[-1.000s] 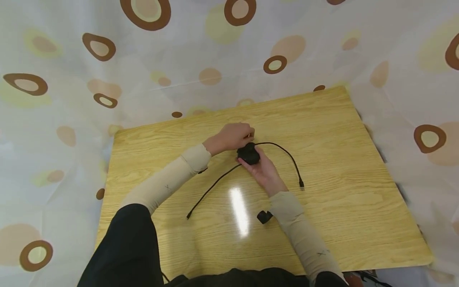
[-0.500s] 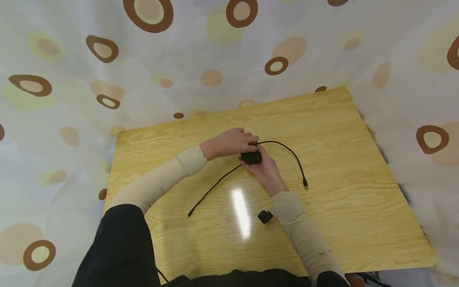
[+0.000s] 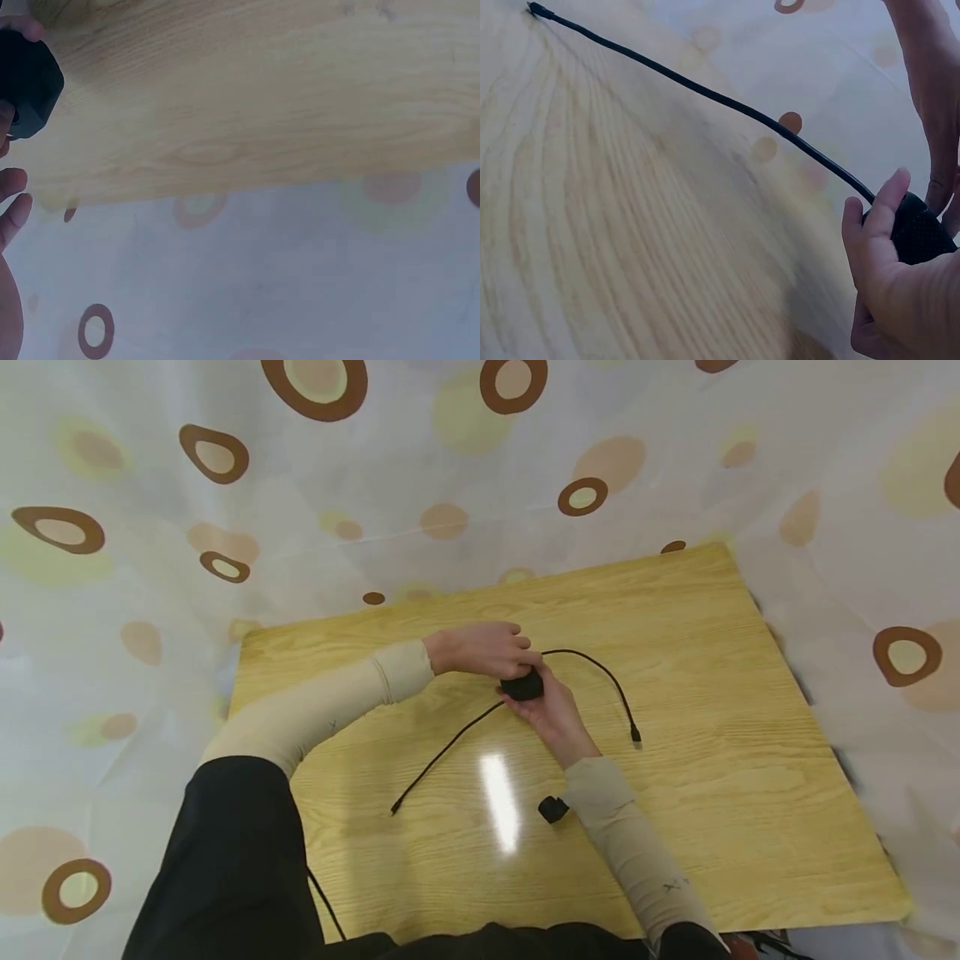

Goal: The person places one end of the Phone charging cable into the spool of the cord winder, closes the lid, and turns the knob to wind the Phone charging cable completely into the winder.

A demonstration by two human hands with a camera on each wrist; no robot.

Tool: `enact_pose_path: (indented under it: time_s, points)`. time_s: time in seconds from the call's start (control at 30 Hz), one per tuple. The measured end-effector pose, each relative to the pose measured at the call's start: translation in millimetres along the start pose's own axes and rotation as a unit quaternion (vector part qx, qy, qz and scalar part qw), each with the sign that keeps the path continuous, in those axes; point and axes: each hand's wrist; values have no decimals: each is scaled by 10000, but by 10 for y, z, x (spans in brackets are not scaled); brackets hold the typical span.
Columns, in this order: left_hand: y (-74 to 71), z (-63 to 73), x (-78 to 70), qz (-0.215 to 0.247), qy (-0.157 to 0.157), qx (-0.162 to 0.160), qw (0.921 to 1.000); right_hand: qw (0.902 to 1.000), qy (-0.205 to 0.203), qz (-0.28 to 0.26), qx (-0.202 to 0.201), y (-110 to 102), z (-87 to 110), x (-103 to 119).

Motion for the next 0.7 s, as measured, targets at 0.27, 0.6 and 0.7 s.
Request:
enact_pose_path:
  time_s: [0.27,0.6,0.7]
  points:
    - [-86,15,109,-20,21,349,9994,9984,-56,526,-193,58,-22,91]
    - [-213,73,194,40,67,500,9987,9994,-173,-73,291,166,-50,108]
    - [-245,83,209,110,82,562,9983,9987,-252,-189,389,191,-54,111]
Point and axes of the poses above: each hand's wrist, its own z-axis away from the middle knuckle, its own y-axis out of the palm, x = y × z, and after that the axes turned 15 degrees about y, right-handed
